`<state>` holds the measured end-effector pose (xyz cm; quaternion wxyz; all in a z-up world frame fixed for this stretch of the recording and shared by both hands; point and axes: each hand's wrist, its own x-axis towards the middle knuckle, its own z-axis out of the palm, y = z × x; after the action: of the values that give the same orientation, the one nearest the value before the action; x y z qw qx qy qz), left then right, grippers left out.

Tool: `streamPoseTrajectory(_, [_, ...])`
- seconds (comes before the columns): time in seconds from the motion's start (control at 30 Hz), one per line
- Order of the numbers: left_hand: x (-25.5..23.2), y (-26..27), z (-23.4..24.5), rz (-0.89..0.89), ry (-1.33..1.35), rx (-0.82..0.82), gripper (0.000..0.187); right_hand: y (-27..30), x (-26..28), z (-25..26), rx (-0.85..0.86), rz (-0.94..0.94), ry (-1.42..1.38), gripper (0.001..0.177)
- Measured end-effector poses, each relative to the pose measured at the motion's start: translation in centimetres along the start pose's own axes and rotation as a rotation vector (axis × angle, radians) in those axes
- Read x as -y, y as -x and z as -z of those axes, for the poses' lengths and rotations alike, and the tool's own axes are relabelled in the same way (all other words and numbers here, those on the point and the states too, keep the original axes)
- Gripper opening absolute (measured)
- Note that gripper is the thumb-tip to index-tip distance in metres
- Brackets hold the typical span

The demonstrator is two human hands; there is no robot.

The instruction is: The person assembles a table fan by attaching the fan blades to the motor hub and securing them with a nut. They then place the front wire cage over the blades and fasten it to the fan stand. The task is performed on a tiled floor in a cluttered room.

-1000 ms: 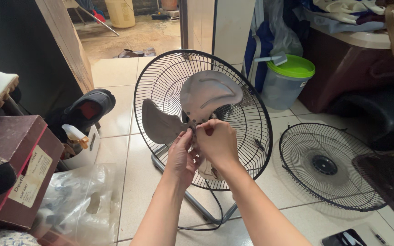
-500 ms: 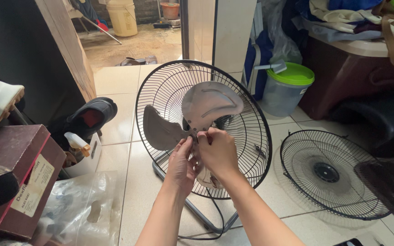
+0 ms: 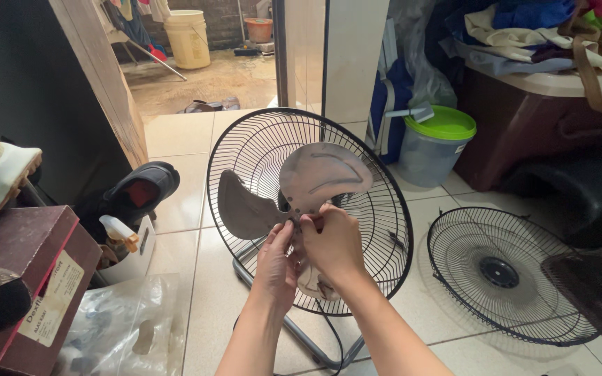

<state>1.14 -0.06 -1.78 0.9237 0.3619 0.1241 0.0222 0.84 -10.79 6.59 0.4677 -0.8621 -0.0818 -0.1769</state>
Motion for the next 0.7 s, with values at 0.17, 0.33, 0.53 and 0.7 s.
streamPoseTrajectory(0.17, [0.0,0.1,0.0,0.007,0.021,-0.002,0.021,0.1,0.3,0.5,0.002,0.000,0.053,0.022])
streamPoseTrajectory(0.33, [-0.1,0.2,-0.2,0.025,0.007,-0.016,0.019,0.5,1.5,0.8,0.020,-0.064,0.093,0.023])
streamPoseTrajectory(0.53, [0.1,-0.3,-0.2,-0.001,-0.095,-0.109,0.027,0.3,1.6,1.2,0.061,-0.070,0.084,0.024])
streamPoseTrajectory(0.7, [0.9,0.2,-1.7,-0.109,-0.038,-0.239,0.034,-0.1,-0.2,2.3,0.127,0.111,0.054,0.022])
